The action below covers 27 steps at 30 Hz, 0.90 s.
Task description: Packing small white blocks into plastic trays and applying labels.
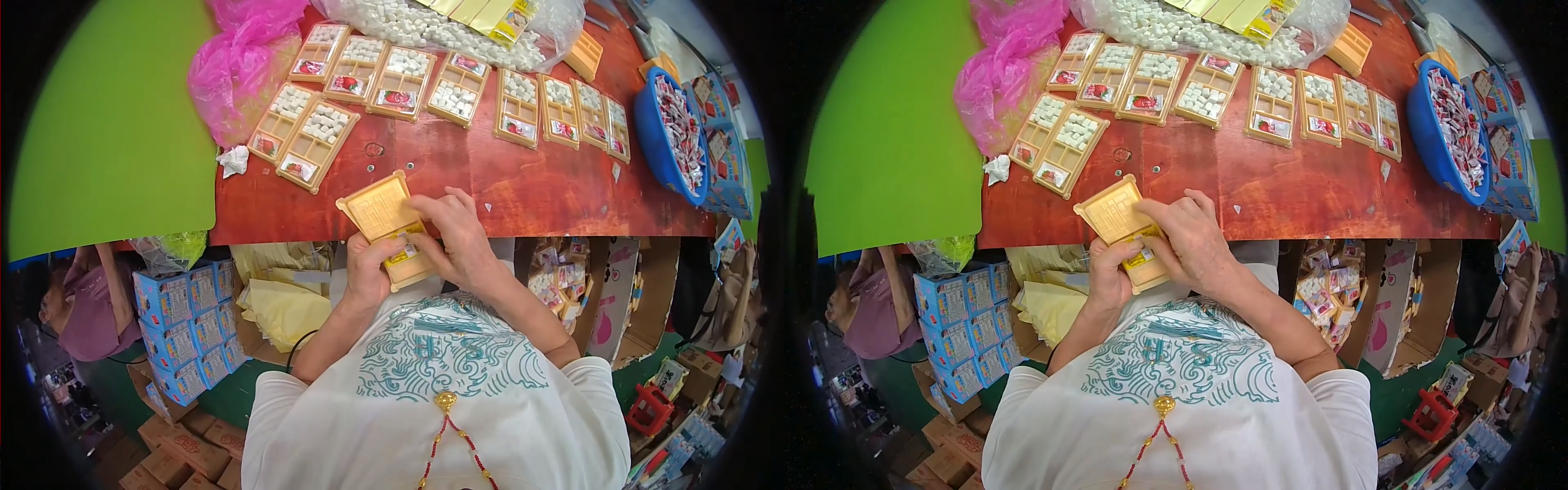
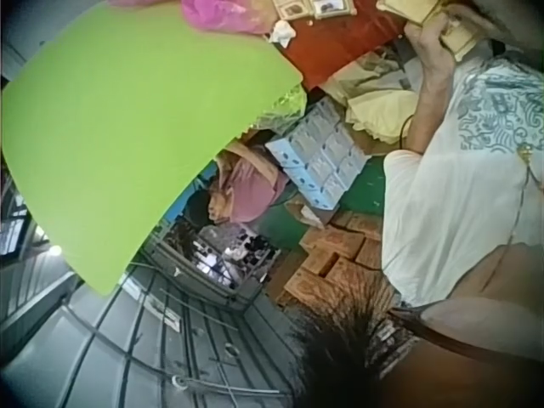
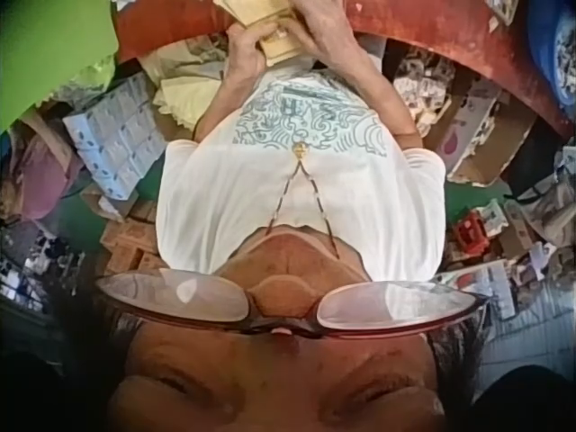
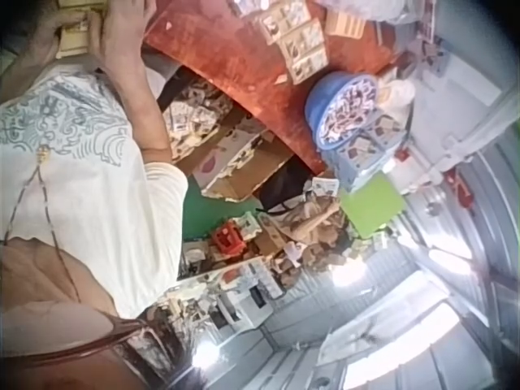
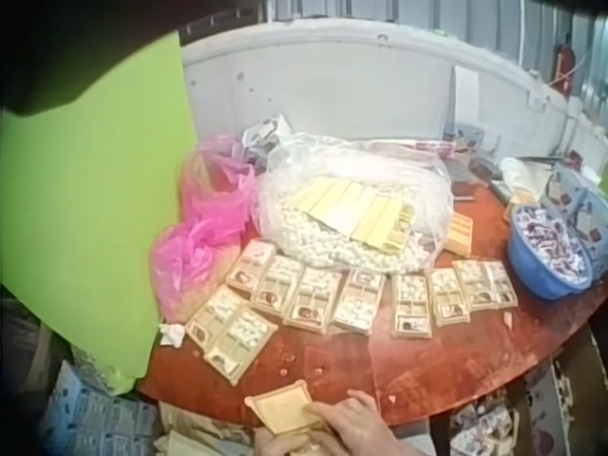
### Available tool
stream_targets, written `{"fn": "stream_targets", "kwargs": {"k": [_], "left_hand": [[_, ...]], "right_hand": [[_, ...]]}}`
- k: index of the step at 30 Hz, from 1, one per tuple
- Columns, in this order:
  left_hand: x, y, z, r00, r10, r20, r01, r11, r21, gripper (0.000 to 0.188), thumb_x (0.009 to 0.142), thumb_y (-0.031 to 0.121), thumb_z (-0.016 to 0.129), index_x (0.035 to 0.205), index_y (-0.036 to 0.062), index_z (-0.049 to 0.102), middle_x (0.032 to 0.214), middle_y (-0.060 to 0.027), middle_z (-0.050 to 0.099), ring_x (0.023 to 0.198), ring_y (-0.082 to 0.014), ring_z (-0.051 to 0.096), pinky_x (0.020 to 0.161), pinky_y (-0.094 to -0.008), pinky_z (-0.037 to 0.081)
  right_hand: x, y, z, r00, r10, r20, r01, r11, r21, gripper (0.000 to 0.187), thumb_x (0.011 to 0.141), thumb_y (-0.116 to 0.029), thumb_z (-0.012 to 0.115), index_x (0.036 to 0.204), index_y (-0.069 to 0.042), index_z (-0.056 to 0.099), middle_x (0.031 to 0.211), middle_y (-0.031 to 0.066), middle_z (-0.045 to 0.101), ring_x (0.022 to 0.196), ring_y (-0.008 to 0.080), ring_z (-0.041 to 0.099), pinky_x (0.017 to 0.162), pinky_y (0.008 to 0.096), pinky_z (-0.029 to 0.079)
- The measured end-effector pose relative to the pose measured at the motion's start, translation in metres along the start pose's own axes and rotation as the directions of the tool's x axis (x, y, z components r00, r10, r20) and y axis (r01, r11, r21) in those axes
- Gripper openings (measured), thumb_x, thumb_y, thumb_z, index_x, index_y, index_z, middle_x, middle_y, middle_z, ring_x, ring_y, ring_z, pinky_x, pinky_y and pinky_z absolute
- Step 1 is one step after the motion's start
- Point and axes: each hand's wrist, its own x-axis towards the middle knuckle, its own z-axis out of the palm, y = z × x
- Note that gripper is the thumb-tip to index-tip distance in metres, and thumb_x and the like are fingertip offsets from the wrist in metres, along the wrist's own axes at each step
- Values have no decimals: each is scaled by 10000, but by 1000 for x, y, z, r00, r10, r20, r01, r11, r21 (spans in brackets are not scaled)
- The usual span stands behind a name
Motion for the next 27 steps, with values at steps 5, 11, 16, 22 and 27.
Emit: {"fn": "stream_targets", "kwargs": {"k": [5,11,16,22,27], "left_hand": [[-1,-4,-2,1000,-25,-18,25,1000,6,364,812,10,570,1168,-60,598,1076,-143,672,936,-210,673,849,-343,554],[3,-7,-2,1000,-7,-29,6,1000,-19,345,839,44,578,1171,-49,600,1065,-128,669,927,-199,671,825,-335,556],[3,-10,-4,996,-3,-87,14,991,135,332,953,234,568,1169,-18,592,1051,-102,667,899,-178,666,799,-307,545],[3,-6,1,1000,15,-24,-10,981,193,463,1010,394,450,1184,-12,588,1030,-100,673,880,-160,665,768,-275,536],[4,-10,4,998,56,32,-62,966,252,453,1025,364,432,1191,-30,581,1078,-106,650,935,-135,632,817,-283,510]], "right_hand": [[-4,5,0,990,140,30,-143,970,196,642,802,-38,685,1393,-58,434,1005,95,630,899,233,581,925,366,428],[-6,1,3,906,350,239,-422,796,435,641,846,-68,650,1421,-29,371,1035,91,624,939,140,590,847,284,467],[-10,3,14,853,429,298,-518,626,583,574,872,-50,626,1394,-3,391,1105,79,630,973,116,590,852,273,467],[-15,8,18,854,439,279,-506,576,642,448,896,-89,635,1299,0,461,1078,54,627,958,102,585,851,264,468],[-17,11,19,848,470,244,-496,543,678,311,905,-113,643,1167,-19,503,1009,39,615,916,84,583,812,245,472]]}}
